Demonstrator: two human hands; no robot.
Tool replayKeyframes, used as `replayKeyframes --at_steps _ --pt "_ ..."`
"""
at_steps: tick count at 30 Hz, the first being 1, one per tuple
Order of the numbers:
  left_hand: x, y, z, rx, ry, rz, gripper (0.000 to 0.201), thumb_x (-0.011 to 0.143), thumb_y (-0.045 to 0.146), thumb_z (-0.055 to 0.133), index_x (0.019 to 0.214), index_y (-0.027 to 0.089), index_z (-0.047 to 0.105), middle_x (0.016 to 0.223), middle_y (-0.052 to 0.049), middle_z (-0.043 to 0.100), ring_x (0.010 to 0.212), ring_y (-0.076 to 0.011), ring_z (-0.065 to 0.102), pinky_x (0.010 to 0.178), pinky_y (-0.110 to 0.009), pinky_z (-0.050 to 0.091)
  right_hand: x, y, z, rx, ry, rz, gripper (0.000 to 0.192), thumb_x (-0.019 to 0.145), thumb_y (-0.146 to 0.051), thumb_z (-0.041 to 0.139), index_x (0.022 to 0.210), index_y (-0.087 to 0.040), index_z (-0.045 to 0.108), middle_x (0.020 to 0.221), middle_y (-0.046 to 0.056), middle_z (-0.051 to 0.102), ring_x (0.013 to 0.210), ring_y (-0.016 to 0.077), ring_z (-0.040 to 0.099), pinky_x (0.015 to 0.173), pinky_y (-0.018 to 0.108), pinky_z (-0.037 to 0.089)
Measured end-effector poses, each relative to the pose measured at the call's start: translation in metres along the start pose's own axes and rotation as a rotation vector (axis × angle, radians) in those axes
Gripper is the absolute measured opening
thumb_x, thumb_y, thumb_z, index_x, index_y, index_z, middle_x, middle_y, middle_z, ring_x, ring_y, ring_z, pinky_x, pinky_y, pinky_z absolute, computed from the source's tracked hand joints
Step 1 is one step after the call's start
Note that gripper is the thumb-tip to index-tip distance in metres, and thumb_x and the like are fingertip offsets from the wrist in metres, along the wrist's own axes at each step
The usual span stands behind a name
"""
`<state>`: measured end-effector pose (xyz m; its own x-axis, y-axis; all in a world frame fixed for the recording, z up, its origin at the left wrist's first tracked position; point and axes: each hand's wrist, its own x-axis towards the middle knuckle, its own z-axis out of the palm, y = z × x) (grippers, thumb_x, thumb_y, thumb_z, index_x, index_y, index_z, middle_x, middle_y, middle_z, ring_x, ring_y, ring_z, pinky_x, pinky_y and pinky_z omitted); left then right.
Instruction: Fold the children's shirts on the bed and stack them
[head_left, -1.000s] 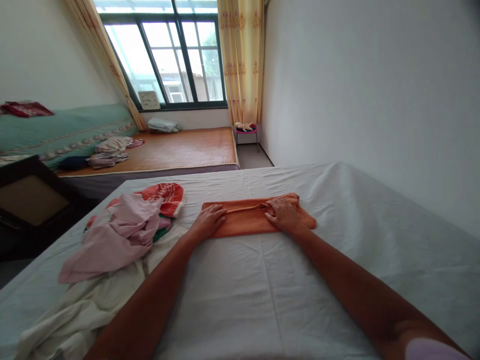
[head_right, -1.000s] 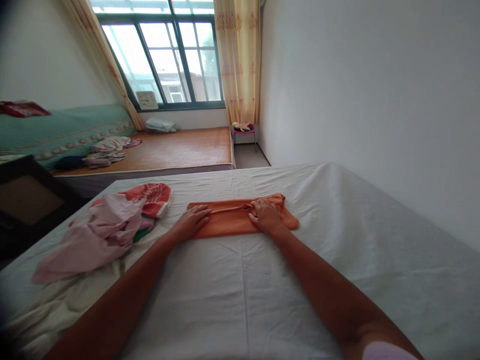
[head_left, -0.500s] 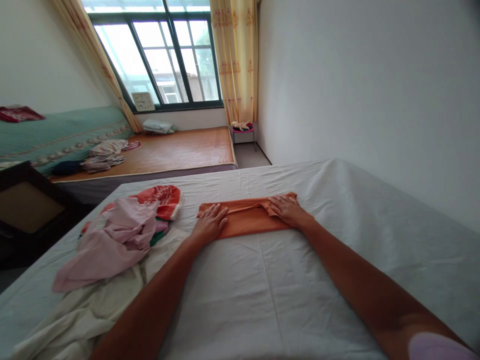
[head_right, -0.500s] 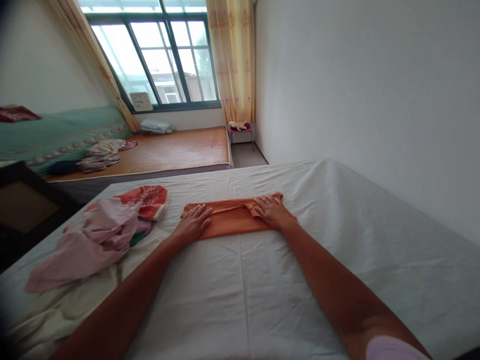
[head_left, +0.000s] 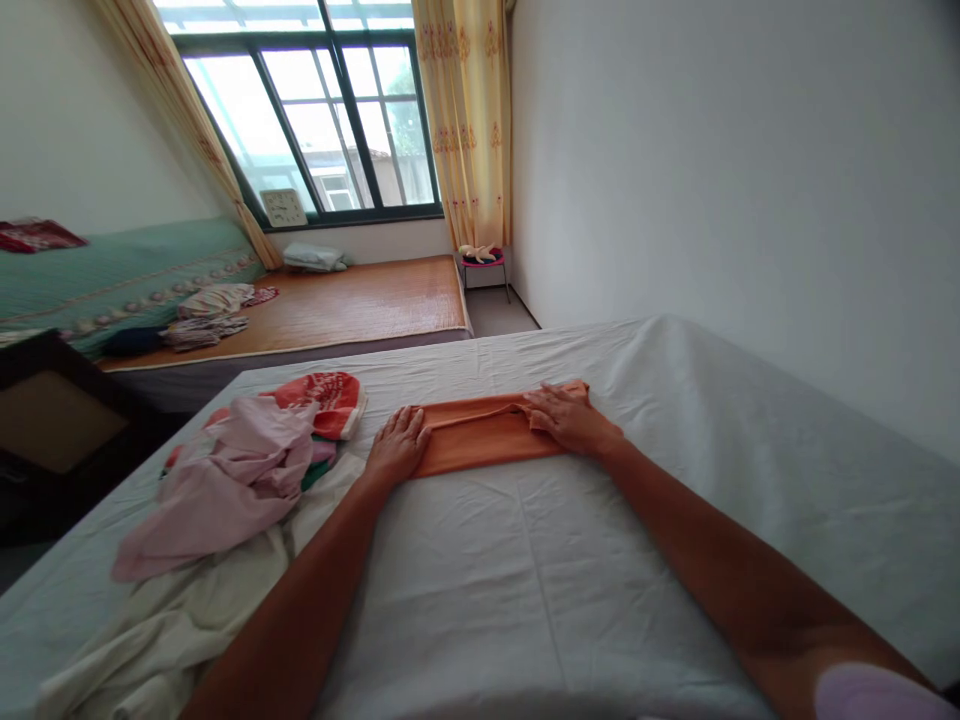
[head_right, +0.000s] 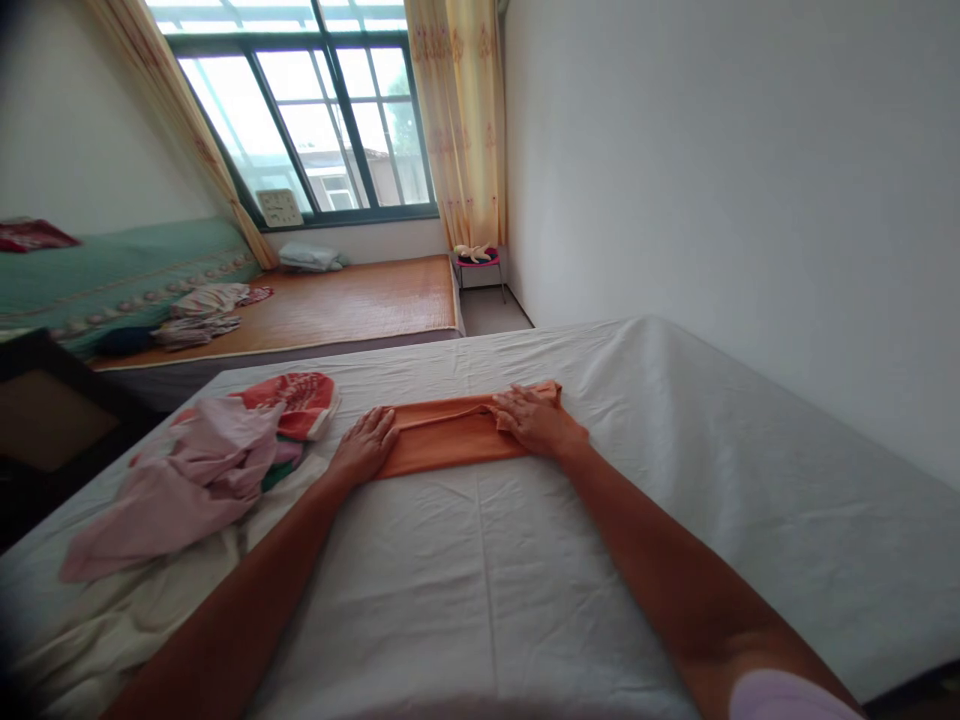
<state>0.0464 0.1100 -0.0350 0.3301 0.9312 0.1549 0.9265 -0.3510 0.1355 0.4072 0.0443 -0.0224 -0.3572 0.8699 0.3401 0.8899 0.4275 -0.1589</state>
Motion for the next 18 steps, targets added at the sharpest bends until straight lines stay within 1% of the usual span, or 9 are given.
replayKeyframes --at_steps 2,4,6,9,11,12,14,16,18 --pt "0.002 -0.003 0.001 -0.035 0.027 0.007 0.05 0.097 0.039 0.033 0.14 0.018 0.046 0.151 -0.012 0.038 0.14 -0.0259 0.031 0.113 -0.045 0.024 0.003 -0.01 -0.002 0.142 -0.084 -0.083 0.047 0.1 -0.037 0.027 0.133 -0.021 0.056 0.139 0.004 0.055 0.139 0.0181 0.034 0.114 0.037 0.027" --pt "0.004 -0.008 0.0 -0.084 0.059 -0.01 0.047 0.097 0.036 0.03 0.132 0.017 0.054 0.147 -0.012 0.044 0.137 -0.024 0.037 0.113 -0.041 0.028 0.005 -0.011 -0.004 0.276 -0.106 -0.053 0.049 0.101 -0.037 0.023 0.124 -0.022 0.064 0.133 0.003 0.06 0.133 0.0162 0.043 0.112 0.035 0.032" --pt "0.006 -0.014 -0.004 -0.12 0.1 -0.043 0.044 0.096 0.033 0.032 0.125 0.015 0.059 0.139 -0.013 0.052 0.131 -0.0229 0.044 0.11 -0.037 0.032 0.004 -0.005 -0.006 0.401 -0.054 0.037 0.055 0.1 -0.04 0.02 0.11 -0.021 0.071 0.123 0.004 0.066 0.125 0.0162 0.053 0.109 0.035 0.036" --pt "0.01 -0.02 -0.015 -0.106 0.117 -0.121 0.043 0.091 0.031 0.042 0.126 0.01 0.056 0.125 -0.017 0.062 0.119 -0.0243 0.055 0.102 -0.035 0.039 0.002 0.007 -0.008 0.548 0.083 0.21 0.057 0.098 -0.046 0.023 0.093 -0.021 0.074 0.106 0.005 0.073 0.108 0.0185 0.064 0.103 0.036 0.042" --pt "0.013 -0.021 -0.026 -0.069 0.022 -0.21 0.045 0.088 0.036 0.048 0.123 0.01 0.057 0.115 -0.017 0.066 0.111 -0.0261 0.06 0.093 -0.034 0.044 0.001 0.014 -0.007 0.606 0.165 0.326 0.056 0.096 -0.05 0.028 0.088 -0.021 0.075 0.095 0.006 0.075 0.097 0.0199 0.068 0.096 0.036 0.047" --pt "0.015 -0.021 -0.032 -0.05 -0.046 -0.252 0.045 0.086 0.041 0.05 0.118 0.011 0.06 0.11 -0.017 0.068 0.107 -0.0271 0.062 0.088 -0.033 0.045 0.001 0.017 -0.007 0.63 0.207 0.384 0.056 0.095 -0.052 0.029 0.087 -0.02 0.075 0.091 0.006 0.075 0.092 0.0203 0.069 0.092 0.035 0.049" --pt "0.02 -0.018 -0.042 -0.019 -0.162 -0.31 0.043 0.081 0.049 0.055 0.099 0.012 0.067 0.098 -0.017 0.071 0.098 -0.0294 0.065 0.078 -0.032 0.046 0.001 0.023 -0.007 0.679 0.298 0.485 0.059 0.093 -0.057 0.031 0.085 -0.019 0.074 0.085 0.007 0.075 0.083 0.0204 0.069 0.083 0.032 0.052" --pt "0.023 -0.014 -0.05 0.0 -0.216 -0.324 0.042 0.075 0.054 0.059 0.078 0.013 0.068 0.084 -0.018 0.072 0.088 -0.0316 0.067 0.069 -0.032 0.046 0.001 0.032 -0.009 0.724 0.395 0.551 0.061 0.092 -0.061 0.032 0.083 -0.018 0.073 0.082 0.007 0.075 0.079 0.0199 0.07 0.078 0.031 0.054" --pt "0.024 -0.01 -0.055 0.002 -0.23 -0.306 0.04 0.072 0.054 0.062 0.066 0.015 0.066 0.074 -0.016 0.071 0.079 -0.031 0.067 0.063 -0.031 0.044 -0.001 0.044 -0.012 0.747 0.507 0.609 0.063 0.09 -0.064 0.031 0.08 -0.017 0.072 0.081 0.008 0.075 0.078 0.0195 0.07 0.075 0.03 0.054"
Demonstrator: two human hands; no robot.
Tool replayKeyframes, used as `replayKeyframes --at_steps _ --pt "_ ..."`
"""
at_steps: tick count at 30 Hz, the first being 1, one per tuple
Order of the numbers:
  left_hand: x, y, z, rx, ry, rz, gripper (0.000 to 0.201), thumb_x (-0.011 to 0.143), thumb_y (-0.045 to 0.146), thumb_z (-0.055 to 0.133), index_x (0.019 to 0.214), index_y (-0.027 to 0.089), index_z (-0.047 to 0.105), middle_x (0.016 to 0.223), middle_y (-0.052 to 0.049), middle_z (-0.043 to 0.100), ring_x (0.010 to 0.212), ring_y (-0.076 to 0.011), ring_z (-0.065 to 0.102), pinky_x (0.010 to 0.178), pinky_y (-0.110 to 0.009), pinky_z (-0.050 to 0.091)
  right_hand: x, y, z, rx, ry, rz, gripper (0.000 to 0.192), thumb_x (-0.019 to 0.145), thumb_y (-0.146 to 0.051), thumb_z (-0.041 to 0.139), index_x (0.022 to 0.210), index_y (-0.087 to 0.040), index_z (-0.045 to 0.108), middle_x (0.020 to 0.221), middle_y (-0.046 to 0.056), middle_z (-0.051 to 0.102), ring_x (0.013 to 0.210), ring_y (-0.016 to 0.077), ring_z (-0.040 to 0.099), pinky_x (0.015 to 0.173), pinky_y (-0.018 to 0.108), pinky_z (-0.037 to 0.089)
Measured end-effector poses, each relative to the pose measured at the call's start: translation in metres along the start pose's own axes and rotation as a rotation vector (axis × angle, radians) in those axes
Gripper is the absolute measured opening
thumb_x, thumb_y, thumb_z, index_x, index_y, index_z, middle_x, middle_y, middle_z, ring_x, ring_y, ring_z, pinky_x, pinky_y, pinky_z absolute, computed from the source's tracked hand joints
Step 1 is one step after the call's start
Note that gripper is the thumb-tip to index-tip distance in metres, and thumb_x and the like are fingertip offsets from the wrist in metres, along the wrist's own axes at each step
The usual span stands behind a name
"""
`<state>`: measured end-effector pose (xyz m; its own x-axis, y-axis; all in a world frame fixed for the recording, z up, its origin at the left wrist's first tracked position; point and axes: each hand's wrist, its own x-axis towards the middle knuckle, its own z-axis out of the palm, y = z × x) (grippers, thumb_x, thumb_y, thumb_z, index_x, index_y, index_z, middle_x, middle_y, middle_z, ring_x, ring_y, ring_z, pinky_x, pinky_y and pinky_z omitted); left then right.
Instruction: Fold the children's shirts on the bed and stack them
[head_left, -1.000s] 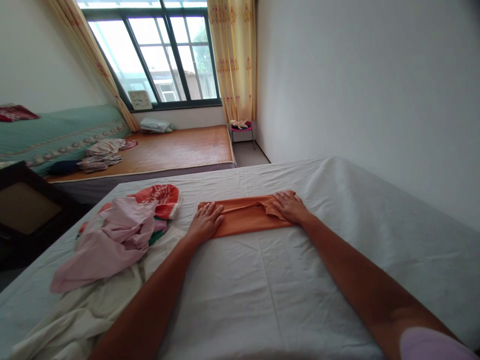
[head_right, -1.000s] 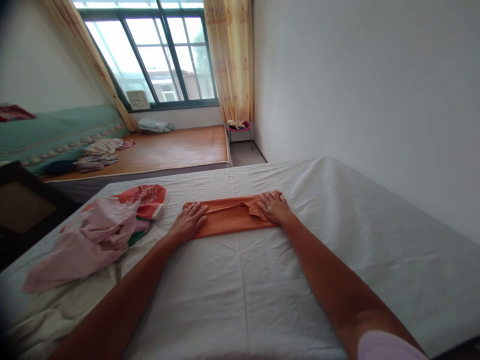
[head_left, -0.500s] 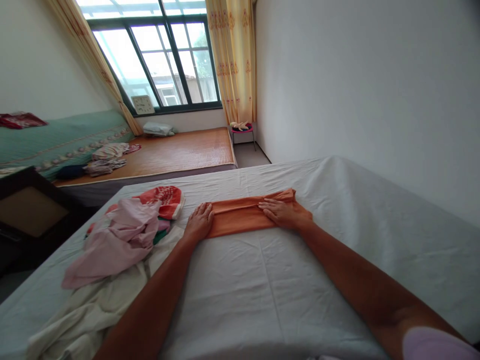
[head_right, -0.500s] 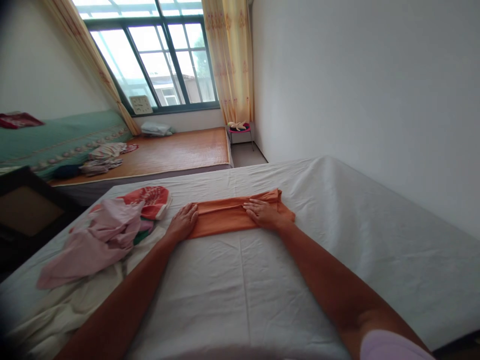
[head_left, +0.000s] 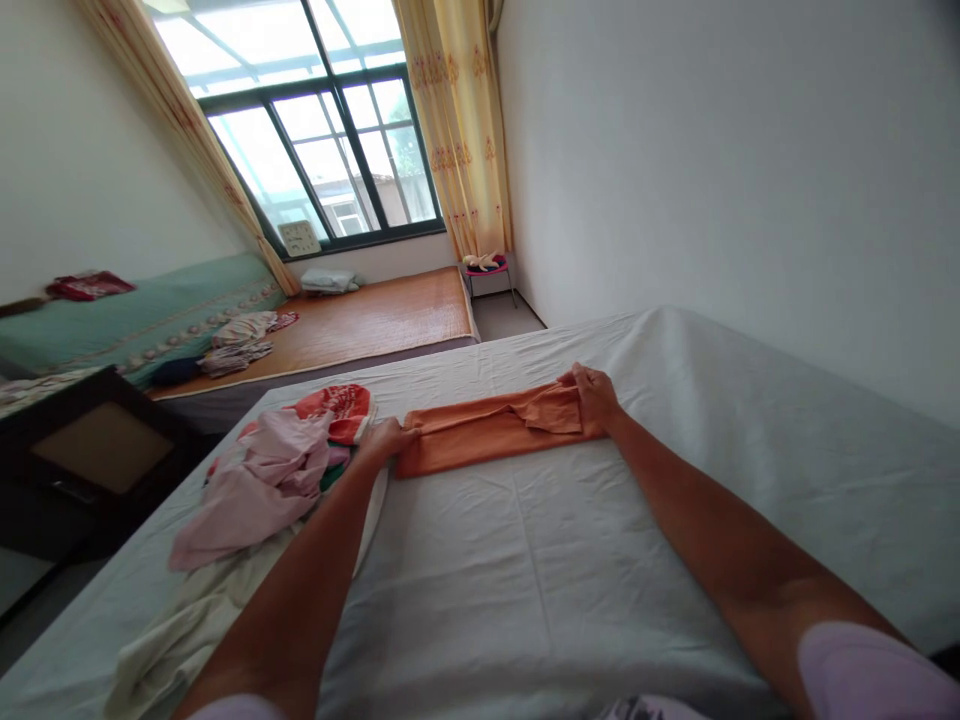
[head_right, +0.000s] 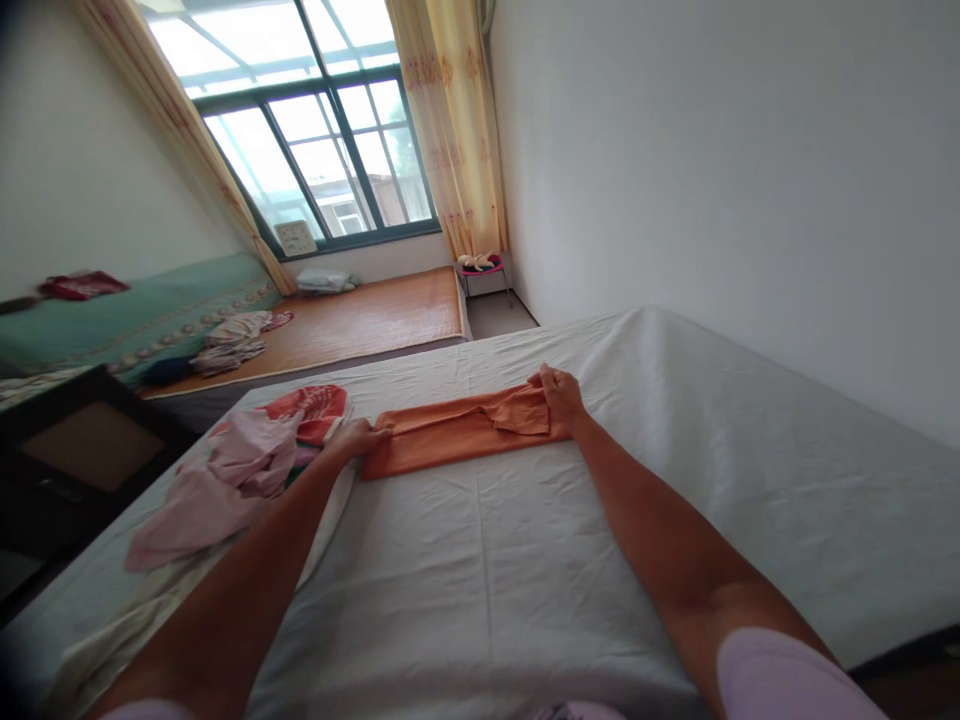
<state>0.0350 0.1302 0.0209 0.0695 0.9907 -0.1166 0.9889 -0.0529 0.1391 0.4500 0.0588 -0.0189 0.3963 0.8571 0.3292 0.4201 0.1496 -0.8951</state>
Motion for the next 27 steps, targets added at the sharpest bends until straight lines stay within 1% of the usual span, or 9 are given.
replayKeyframes --at_steps 2,6,11,13,16,18,20,23,27 --pt "-0.003 0.003 -0.001 -0.009 0.007 0.032 0.035 0.073 0.051 0.062 0.066 0.017 0.066 0.074 -0.012 0.071 0.076 -0.0278 0.067 0.061 -0.029 0.043 0.007 0.007 -0.011 0.04 0.111 0.027 0.065 0.089 -0.066 0.031 0.078 -0.016 0.071 0.08 0.009 0.074 0.076 0.0197 0.07 0.07 0.029 0.055" --pt "-0.006 0.012 -0.004 -0.035 0.087 0.09 0.027 0.077 0.045 0.058 0.083 0.019 0.066 0.087 -0.007 0.072 0.084 -0.0239 0.065 0.066 -0.027 0.044 0.019 0.02 -0.029 0.12 0.244 0.113 0.066 0.087 -0.067 0.032 0.072 -0.015 0.069 0.076 0.011 0.074 0.069 0.0196 0.07 0.055 0.026 0.053" --pt "-0.001 0.025 -0.033 -0.097 0.221 0.11 0.027 0.084 0.038 0.048 0.095 0.017 0.06 0.096 -0.009 0.07 0.088 -0.0218 0.064 0.072 -0.027 0.046 0.021 0.026 -0.036 0.193 0.308 0.183 0.065 0.087 -0.066 0.033 0.068 -0.015 0.067 0.076 0.012 0.074 0.065 0.0174 0.069 0.051 0.023 0.05" --pt "0.003 0.018 -0.047 -0.131 0.276 0.106 0.026 0.083 0.038 0.049 0.096 0.018 0.059 0.096 -0.008 0.069 0.088 -0.0222 0.064 0.074 -0.028 0.047 0.022 0.026 -0.037 0.198 0.295 0.189 0.063 0.087 -0.065 0.033 0.068 -0.015 0.066 0.077 0.012 0.074 0.065 0.0168 0.069 0.051 0.022 0.05" --pt "0.007 -0.005 -0.062 -0.119 0.332 0.049 0.024 0.081 0.037 0.05 0.094 0.018 0.06 0.092 -0.008 0.069 0.089 -0.0251 0.065 0.075 -0.031 0.048 0.024 0.029 -0.037 0.172 0.267 0.187 0.061 0.088 -0.063 0.034 0.068 -0.016 0.067 0.078 0.011 0.074 0.064 0.0168 0.069 0.051 0.023 0.05" --pt "0.008 -0.017 -0.066 -0.101 0.336 0.016 0.025 0.081 0.036 0.05 0.093 0.018 0.06 0.092 -0.01 0.069 0.091 -0.0266 0.064 0.076 -0.033 0.048 0.025 0.033 -0.035 0.131 0.252 0.185 0.061 0.088 -0.063 0.034 0.068 -0.016 0.067 0.077 0.01 0.074 0.064 0.0171 0.069 0.053 0.025 0.051" --pt "0.006 -0.014 -0.065 -0.137 0.31 0.02 0.024 0.08 0.035 0.051 0.092 0.017 0.062 0.092 -0.009 0.069 0.09 -0.0264 0.065 0.075 -0.033 0.049 0.026 0.036 -0.033 0.086 0.237 0.187 0.061 0.089 -0.062 0.034 0.068 -0.017 0.068 0.074 0.009 0.074 0.064 0.017 0.069 0.057 0.026 0.053" --pt "0.002 0.026 -0.058 -0.338 0.265 0.082 0.024 0.078 0.035 0.054 0.093 0.018 0.062 0.086 -0.006 0.07 0.081 -0.0226 0.066 0.066 -0.029 0.05 0.026 0.039 -0.028 0.038 0.201 0.179 0.06 0.09 -0.06 0.033 0.066 -0.018 0.067 0.071 0.007 0.073 0.064 0.0163 0.069 0.063 0.027 0.054" --pt "-0.001 0.121 -0.038 -0.618 0.145 0.203 0.023 0.077 0.032 0.058 0.093 0.015 0.061 0.081 -0.004 0.07 0.07 -0.0173 0.064 0.06 -0.025 0.049 0.023 0.037 -0.025 0.003 0.173 0.163 0.062 0.09 -0.061 0.031 0.063 -0.018 0.066 0.067 0.007 0.072 0.064 0.0171 0.068 0.062 0.027 0.053"
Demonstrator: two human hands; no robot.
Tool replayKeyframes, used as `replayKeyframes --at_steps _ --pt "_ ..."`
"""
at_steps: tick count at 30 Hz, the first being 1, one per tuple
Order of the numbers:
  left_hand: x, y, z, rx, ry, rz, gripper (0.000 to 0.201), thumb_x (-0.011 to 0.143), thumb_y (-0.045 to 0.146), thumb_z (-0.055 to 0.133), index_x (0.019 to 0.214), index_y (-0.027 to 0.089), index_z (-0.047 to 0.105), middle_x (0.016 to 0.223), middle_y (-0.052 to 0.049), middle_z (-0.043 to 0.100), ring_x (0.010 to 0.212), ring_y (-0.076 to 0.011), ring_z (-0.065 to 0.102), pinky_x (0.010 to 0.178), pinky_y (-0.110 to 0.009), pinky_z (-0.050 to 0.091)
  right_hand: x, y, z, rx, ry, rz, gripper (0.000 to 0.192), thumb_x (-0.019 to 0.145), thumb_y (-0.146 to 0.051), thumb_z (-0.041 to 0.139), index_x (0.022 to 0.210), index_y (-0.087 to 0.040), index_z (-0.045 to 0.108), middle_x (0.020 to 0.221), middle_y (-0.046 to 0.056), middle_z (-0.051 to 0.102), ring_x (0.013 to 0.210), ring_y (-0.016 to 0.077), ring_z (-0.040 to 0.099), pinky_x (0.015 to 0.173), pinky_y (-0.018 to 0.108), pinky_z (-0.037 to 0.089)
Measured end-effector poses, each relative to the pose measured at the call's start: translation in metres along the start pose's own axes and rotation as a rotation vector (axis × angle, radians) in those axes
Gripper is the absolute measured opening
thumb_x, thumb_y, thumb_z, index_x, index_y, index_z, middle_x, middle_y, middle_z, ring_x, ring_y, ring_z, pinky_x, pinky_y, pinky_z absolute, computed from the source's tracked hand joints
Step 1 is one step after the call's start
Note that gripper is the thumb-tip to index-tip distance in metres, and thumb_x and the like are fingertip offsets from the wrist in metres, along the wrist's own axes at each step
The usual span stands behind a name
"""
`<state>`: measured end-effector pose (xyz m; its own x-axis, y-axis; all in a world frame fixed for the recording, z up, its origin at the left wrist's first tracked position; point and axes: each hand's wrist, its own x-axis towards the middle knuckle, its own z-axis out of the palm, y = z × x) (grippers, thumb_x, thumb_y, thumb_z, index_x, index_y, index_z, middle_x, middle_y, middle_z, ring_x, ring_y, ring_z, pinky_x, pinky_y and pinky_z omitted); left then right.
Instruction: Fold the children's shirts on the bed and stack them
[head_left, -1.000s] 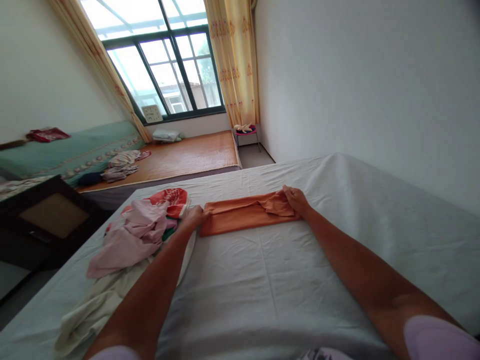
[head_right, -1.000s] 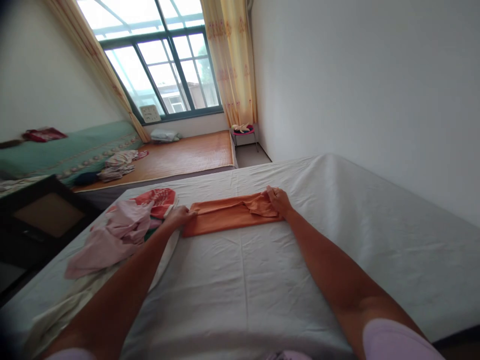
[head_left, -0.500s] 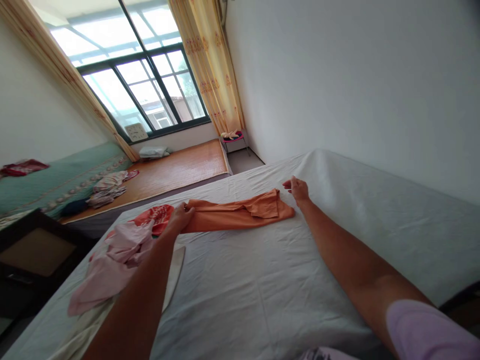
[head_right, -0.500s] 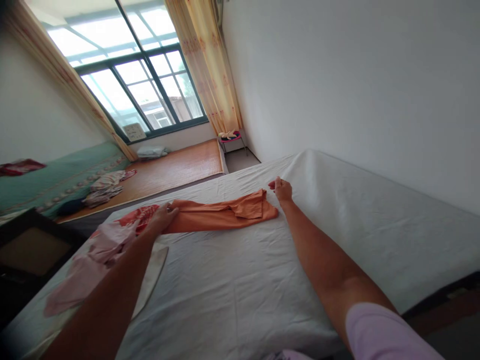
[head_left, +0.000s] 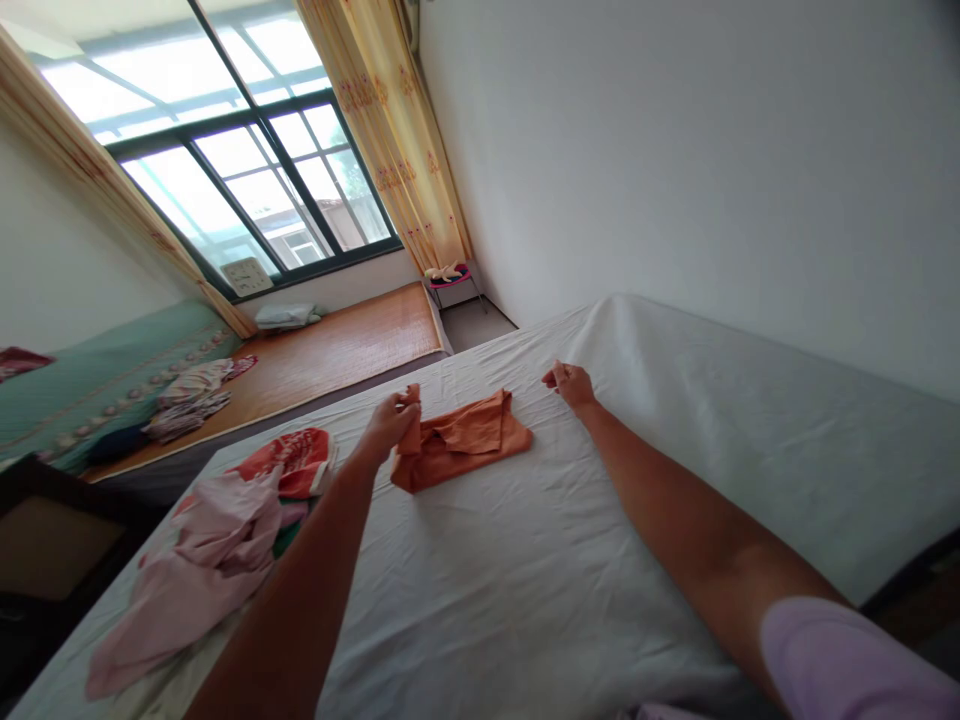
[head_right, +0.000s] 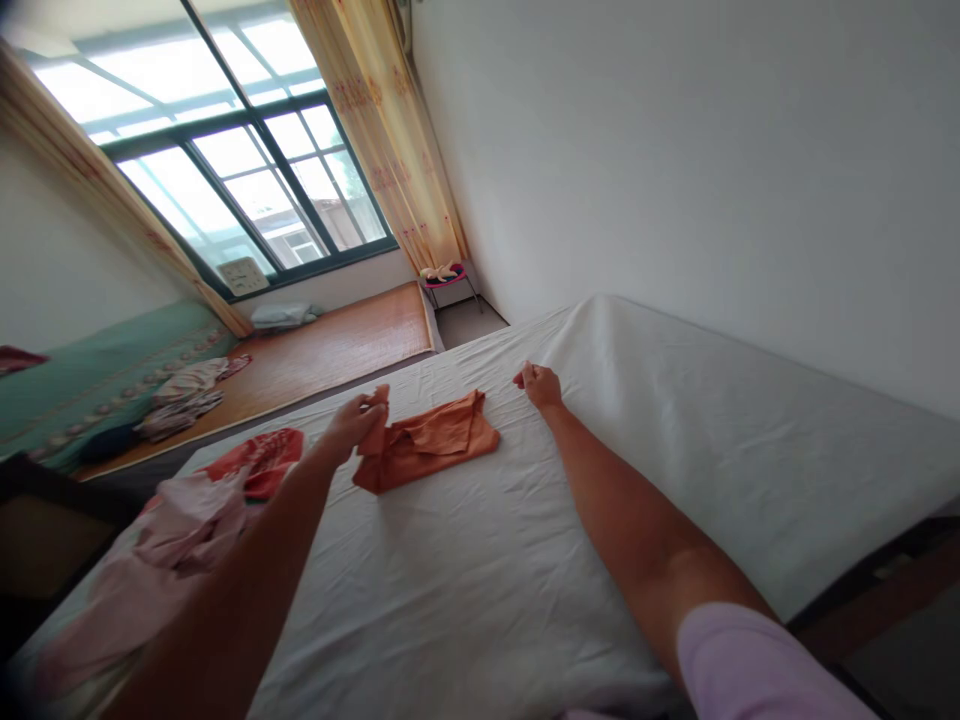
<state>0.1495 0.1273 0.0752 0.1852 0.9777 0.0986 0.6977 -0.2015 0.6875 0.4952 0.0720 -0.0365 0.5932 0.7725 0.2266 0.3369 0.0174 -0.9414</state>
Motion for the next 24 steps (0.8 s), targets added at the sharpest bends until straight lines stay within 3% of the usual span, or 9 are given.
replayKeyframes --at_steps 5,9,11,13,16,18,20,22,24 --pt "0.002 0.052 0.088 -0.103 -0.151 0.056 0.015 0.081 0.023 0.058 0.092 0.014 0.059 0.083 -0.007 0.069 0.071 -0.0169 0.065 0.059 -0.024 0.049 -0.003 -0.003 -0.001 -0.004 -0.019 0.012 0.063 0.09 -0.063 0.03 0.063 -0.018 0.065 0.068 0.008 0.072 0.063 0.0164 0.067 0.06 0.026 0.052" --pt "-0.008 0.061 0.124 -0.139 -0.267 0.09 0.02 0.083 0.028 0.06 0.096 0.013 0.059 0.082 -0.007 0.07 0.067 -0.0155 0.067 0.058 -0.024 0.05 -0.003 -0.005 -0.003 -0.031 -0.046 0.018 0.066 0.091 -0.065 0.028 0.062 -0.017 0.063 0.068 0.009 0.071 0.064 0.0167 0.066 0.058 0.025 0.05" --pt "-0.011 0.058 0.122 -0.186 -0.293 0.097 0.033 0.088 0.037 0.055 0.113 0.014 0.054 0.086 -0.007 0.071 0.063 -0.0153 0.067 0.055 -0.025 0.051 -0.004 -0.011 -0.005 -0.062 -0.066 0.007 0.066 0.092 -0.063 0.026 0.065 -0.016 0.064 0.069 0.009 0.071 0.065 0.0165 0.066 0.058 0.025 0.05" --pt "-0.012 0.049 0.109 -0.201 -0.201 0.134 0.042 0.093 0.041 0.046 0.128 0.017 0.046 0.096 -0.009 0.071 0.067 -0.0165 0.069 0.057 -0.028 0.053 -0.007 -0.022 -0.005 -0.121 -0.068 -0.05 0.064 0.095 -0.059 0.023 0.075 -0.016 0.066 0.076 0.009 0.072 0.068 0.0166 0.066 0.062 0.026 0.051" --pt "-0.013 0.022 0.083 0.007 0.009 0.338 0.038 0.096 0.037 0.04 0.128 0.02 0.051 0.116 -0.011 0.067 0.101 -0.0212 0.066 0.085 -0.036 0.053 -0.026 -0.047 0.01 -0.242 -0.081 -0.28 0.057 0.099 -0.048 0.02 0.096 -0.016 0.068 0.094 0.01 0.072 0.087 0.0186 0.066 0.08 0.031 0.051" --pt "-0.016 -0.002 0.074 0.231 0.008 0.495 0.038 0.096 0.036 0.039 0.127 0.021 0.056 0.133 -0.01 0.058 0.126 -0.0237 0.05 0.106 -0.041 0.04 -0.05 -0.062 0.031 -0.314 -0.215 -0.52 0.051 0.1 -0.041 0.021 0.111 -0.017 0.065 0.11 0.009 0.069 0.107 0.0189 0.061 0.097 0.034 0.044" --pt "-0.022 -0.026 0.074 0.402 -0.081 0.539 0.044 0.096 0.039 0.038 0.134 0.022 0.051 0.145 -0.008 0.046 0.138 -0.0244 0.035 0.114 -0.043 0.028 -0.077 -0.069 0.055 -0.416 -0.444 -0.74 0.046 0.1 -0.039 0.026 0.126 -0.019 0.059 0.13 0.007 0.061 0.125 0.0188 0.049 0.109 0.037 0.033" --pt "-0.029 -0.046 0.079 0.499 -0.152 0.48 0.051 0.097 0.043 0.034 0.143 0.021 0.041 0.152 -0.007 0.037 0.142 -0.0235 0.027 0.116 -0.043 0.023 -0.096 -0.067 0.073 -0.567 -0.639 -0.806 0.049 0.098 -0.044 0.032 0.137 -0.021 0.05 0.144 0.005 0.049 0.136 0.0208 0.038 0.114 0.043 0.024" --pt "-0.033 -0.057 0.085 0.54 -0.173 0.404 0.057 0.098 0.046 0.029 0.148 0.019 0.032 0.156 -0.008 0.029 0.144 -0.0226 0.022 0.117 -0.041 0.021 -0.101 -0.059 0.08 -0.702 -0.723 -0.724 0.056 0.096 -0.052 0.032 0.143 -0.023 0.043 0.15 0.004 0.04 0.141 0.0225 0.029 0.115 0.047 0.018"
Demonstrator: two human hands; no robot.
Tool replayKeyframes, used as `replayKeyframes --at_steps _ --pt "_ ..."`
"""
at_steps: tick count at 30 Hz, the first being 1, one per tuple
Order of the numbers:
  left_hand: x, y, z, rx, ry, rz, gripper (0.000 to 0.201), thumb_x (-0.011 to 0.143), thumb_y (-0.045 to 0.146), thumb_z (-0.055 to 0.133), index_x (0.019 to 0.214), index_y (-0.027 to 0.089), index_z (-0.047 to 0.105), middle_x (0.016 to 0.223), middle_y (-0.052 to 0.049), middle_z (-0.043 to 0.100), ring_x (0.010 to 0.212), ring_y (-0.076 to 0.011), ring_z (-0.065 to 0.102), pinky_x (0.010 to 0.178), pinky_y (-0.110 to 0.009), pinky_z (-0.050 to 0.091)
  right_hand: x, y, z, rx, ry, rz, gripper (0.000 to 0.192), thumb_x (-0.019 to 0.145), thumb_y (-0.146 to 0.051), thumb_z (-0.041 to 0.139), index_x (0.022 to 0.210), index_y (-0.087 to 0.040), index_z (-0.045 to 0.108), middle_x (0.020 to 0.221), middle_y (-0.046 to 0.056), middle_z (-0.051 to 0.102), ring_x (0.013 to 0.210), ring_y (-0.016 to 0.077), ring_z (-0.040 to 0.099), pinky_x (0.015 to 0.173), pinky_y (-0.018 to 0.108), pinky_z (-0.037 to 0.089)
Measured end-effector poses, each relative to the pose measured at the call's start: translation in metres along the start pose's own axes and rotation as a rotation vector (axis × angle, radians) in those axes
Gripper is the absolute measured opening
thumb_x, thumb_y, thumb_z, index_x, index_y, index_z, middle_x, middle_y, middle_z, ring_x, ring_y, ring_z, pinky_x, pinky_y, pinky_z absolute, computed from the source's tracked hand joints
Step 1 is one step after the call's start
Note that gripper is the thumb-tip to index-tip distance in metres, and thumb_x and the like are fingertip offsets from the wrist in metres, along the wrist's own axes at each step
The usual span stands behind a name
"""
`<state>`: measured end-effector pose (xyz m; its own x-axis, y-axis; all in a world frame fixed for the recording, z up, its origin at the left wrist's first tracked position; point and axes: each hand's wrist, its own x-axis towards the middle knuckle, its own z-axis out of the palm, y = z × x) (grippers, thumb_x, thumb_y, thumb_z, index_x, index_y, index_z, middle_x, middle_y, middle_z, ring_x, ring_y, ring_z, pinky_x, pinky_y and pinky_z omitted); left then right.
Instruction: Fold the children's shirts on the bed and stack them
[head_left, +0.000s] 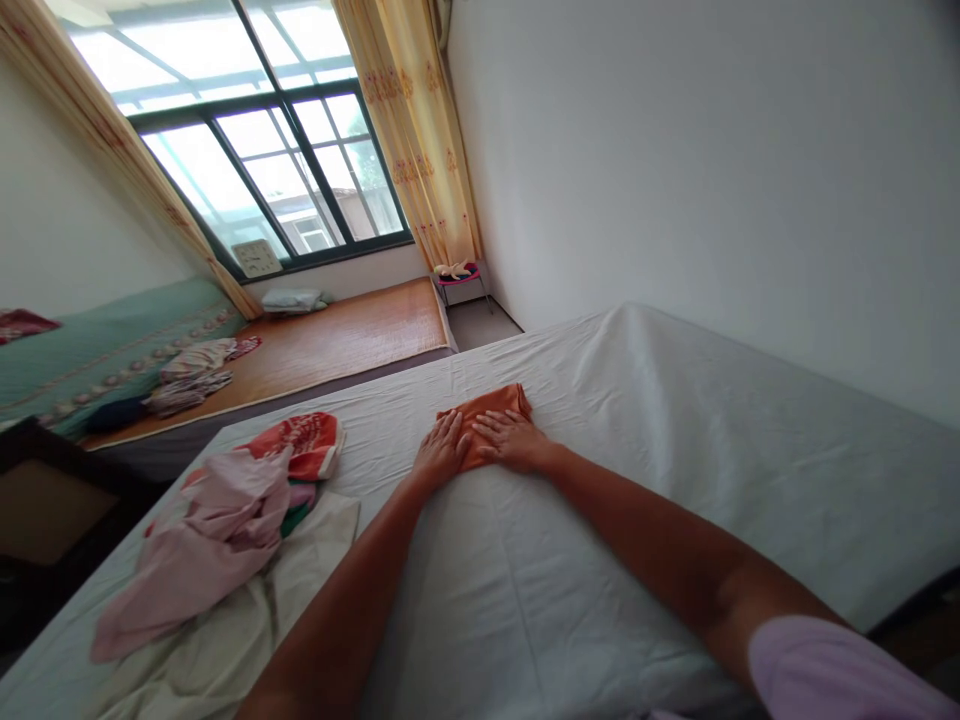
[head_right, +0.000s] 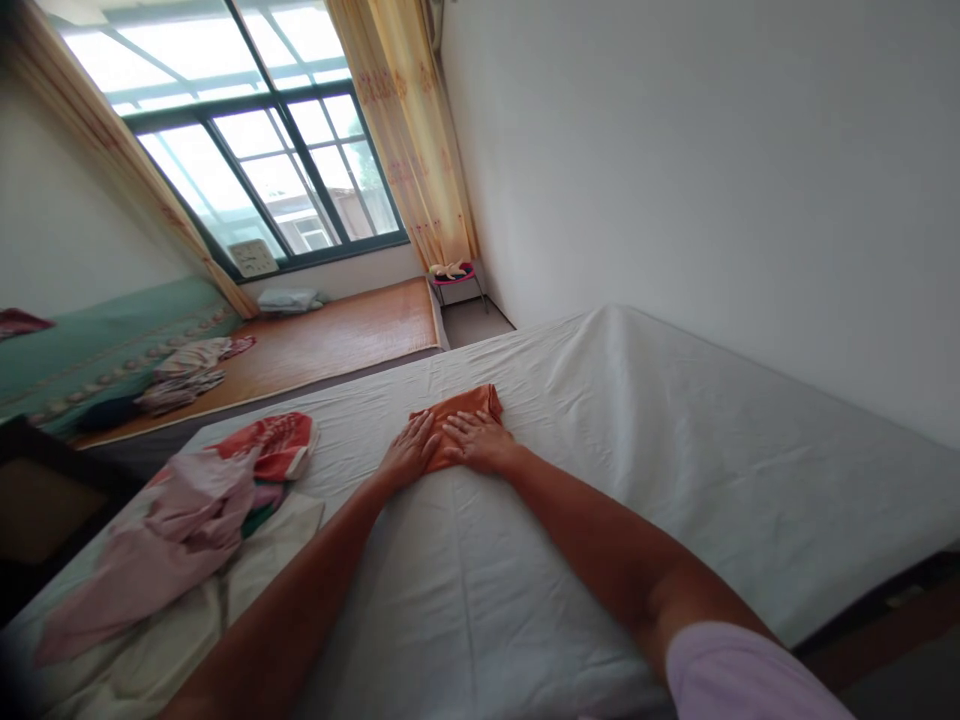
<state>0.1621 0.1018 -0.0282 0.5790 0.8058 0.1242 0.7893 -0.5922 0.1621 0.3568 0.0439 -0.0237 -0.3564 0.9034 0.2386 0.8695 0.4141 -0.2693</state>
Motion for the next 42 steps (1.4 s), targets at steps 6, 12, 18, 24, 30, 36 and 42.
replayKeyframes --at_steps 6,12,18,24,30,36,42 --pt "-0.006 -0.004 -0.003 0.007 -0.092 -0.097 0.07 0.096 0.055 0.021 0.152 0.013 0.02 0.159 -0.011 0.017 0.146 -0.0259 0.015 0.116 -0.042 0.018 -0.006 0.047 -0.002 -0.035 -0.018 0.396 0.062 0.097 -0.049 0.025 0.15 -0.017 0.03 0.157 0.007 0.024 0.145 0.0218 0.02 0.116 0.042 0.015" --pt "-0.036 -0.016 -0.006 0.019 -0.099 -0.069 0.07 0.096 0.057 0.019 0.153 0.017 0.017 0.159 -0.009 0.014 0.146 -0.0261 0.016 0.115 -0.042 0.019 -0.013 0.058 0.002 0.024 0.129 0.547 0.076 0.09 -0.057 0.041 0.148 -0.009 0.028 0.151 0.018 0.035 0.141 0.0298 0.026 0.115 0.045 0.018" --pt "-0.049 -0.021 -0.006 -0.038 0.009 -0.003 0.064 0.097 0.053 0.023 0.151 0.019 0.026 0.158 -0.008 0.023 0.144 -0.0238 0.024 0.115 -0.04 0.021 0.006 0.048 -0.003 0.411 0.254 0.47 0.077 0.076 -0.026 0.062 0.145 -0.019 0.027 0.141 0.013 0.049 0.129 0.0248 0.046 0.106 0.038 0.037" --pt "-0.047 -0.026 -0.008 -0.133 0.066 0.028 0.059 0.097 0.049 0.029 0.146 0.017 0.035 0.154 -0.01 0.032 0.14 -0.024 0.032 0.115 -0.04 0.026 0.026 0.028 -0.012 1.028 0.381 0.615 0.06 0.065 -0.028 0.071 0.119 -0.019 0.045 0.107 0.008 0.065 0.096 0.0229 0.065 0.08 0.036 0.055" --pt "-0.047 -0.029 -0.011 -0.205 0.144 -0.015 0.055 0.097 0.043 0.03 0.142 0.014 0.04 0.149 -0.012 0.04 0.138 -0.0222 0.036 0.114 -0.039 0.029 0.031 0.034 -0.046 0.991 0.507 0.546 0.045 0.072 -0.027 0.063 0.115 -0.021 0.05 0.104 0.005 0.066 0.092 0.0204 0.065 0.08 0.037 0.056" --pt "-0.046 -0.029 -0.012 -0.176 0.109 -0.011 0.054 0.096 0.042 0.031 0.139 0.012 0.044 0.148 -0.014 0.041 0.136 -0.0248 0.038 0.113 -0.042 0.031 -0.02 0.125 -0.118 0.441 1.039 0.662 0.046 0.086 -0.032 0.041 0.128 -0.012 0.045 0.115 0.015 0.062 0.102 0.0245 0.062 0.082 0.042 0.055" --pt "-0.045 -0.029 -0.009 -0.115 0.078 0.0 0.052 0.095 0.041 0.033 0.138 0.014 0.047 0.149 -0.013 0.041 0.137 -0.0259 0.037 0.113 -0.042 0.03 -0.126 0.168 -0.102 0.101 1.008 1.158 0.069 0.074 -0.028 0.053 0.137 -0.006 0.035 0.132 0.028 0.049 0.119 0.036 0.051 0.093 0.056 0.045"
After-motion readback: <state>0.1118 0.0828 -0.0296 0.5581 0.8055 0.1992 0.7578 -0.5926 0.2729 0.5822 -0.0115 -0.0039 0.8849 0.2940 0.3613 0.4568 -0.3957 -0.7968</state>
